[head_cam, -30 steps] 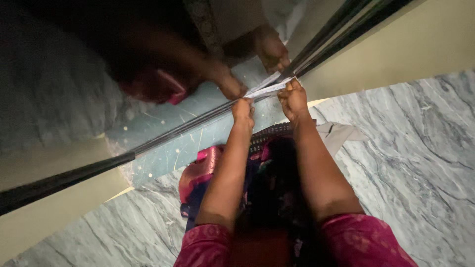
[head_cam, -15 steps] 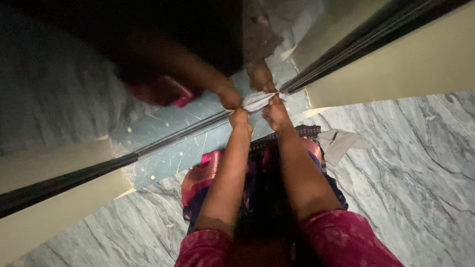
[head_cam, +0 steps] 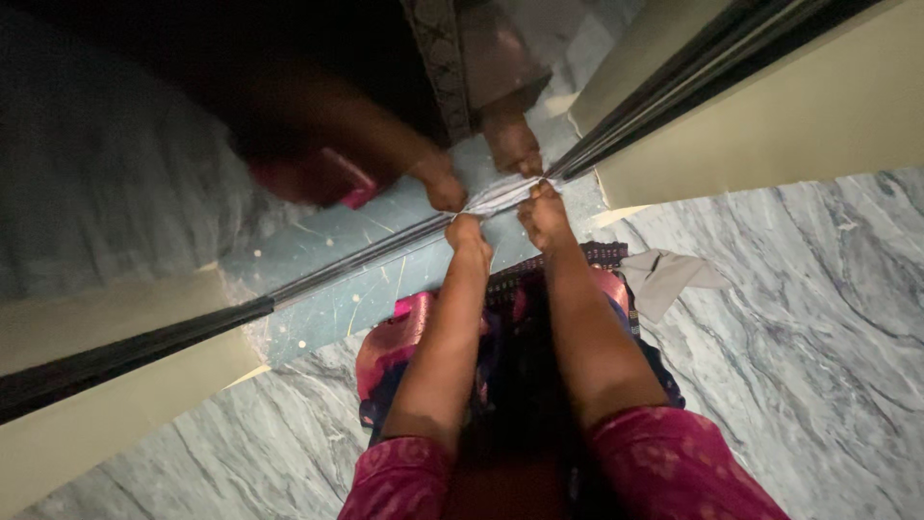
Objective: The person cleans a glass door with a white cloth, wiping the surface in broad strokes and folding the cloth to use a clean side. They clean the main glass panel and the bottom track area.
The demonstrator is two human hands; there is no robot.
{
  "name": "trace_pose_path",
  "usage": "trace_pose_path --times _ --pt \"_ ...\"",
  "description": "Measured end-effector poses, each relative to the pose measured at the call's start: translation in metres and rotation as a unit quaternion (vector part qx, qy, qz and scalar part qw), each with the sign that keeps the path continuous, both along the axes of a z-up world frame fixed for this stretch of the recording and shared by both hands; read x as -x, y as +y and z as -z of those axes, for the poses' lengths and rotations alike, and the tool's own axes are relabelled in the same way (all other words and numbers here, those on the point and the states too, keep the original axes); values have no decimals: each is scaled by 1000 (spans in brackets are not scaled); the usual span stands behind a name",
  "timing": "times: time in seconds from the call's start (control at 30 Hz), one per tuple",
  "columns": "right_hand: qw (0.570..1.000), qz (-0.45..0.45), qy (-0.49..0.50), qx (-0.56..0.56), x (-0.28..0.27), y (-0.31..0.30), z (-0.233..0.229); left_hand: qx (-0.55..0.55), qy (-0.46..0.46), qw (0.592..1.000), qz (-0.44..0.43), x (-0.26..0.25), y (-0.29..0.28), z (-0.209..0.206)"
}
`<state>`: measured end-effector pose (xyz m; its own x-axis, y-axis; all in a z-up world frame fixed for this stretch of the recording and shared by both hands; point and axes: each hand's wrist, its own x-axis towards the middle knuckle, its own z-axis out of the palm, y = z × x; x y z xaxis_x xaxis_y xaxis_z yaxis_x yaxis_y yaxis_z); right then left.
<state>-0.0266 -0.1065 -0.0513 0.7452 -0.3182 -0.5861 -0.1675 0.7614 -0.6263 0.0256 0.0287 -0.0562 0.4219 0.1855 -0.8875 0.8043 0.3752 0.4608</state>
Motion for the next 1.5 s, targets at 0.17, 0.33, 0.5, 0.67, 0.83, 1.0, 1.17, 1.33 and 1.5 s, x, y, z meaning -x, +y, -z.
trace_pose_path --times 0.17,0.33,0.5,0.67,0.83,1.0,1.17,1.33,1.5 --pt "995 93 7 -42 1 -13 11 13 -8 999 44 6 -4 -7" --pt "999 52 7 7 7 -15 29 -15 23 999 -40 3 -7 -31" --pt "999 -3 1 -38 1 8 31 -21 23 993 -110 -2 23 -42" --pt "997 -9 70 -3 -8 33 23 -27 17 989 -143 -9 49 -40" --pt "994 -30 -2 -105 -13 57 18 -38 23 978 -205 -13 78 -38" --pt "988 -104 109 -28 -21 87 11 -66 19 962 -263 -17 105 -32" --pt "992 -100 67 -43 -18 90 0 -102 20 971 -217 -14 107 -21" --pt "994 -76 61 -47 -16 67 -1 -127 0 985 -112 -6 81 -15" --pt "999 33 40 -5 -9 33 5 -78 -53 995 40 2 53 -24"
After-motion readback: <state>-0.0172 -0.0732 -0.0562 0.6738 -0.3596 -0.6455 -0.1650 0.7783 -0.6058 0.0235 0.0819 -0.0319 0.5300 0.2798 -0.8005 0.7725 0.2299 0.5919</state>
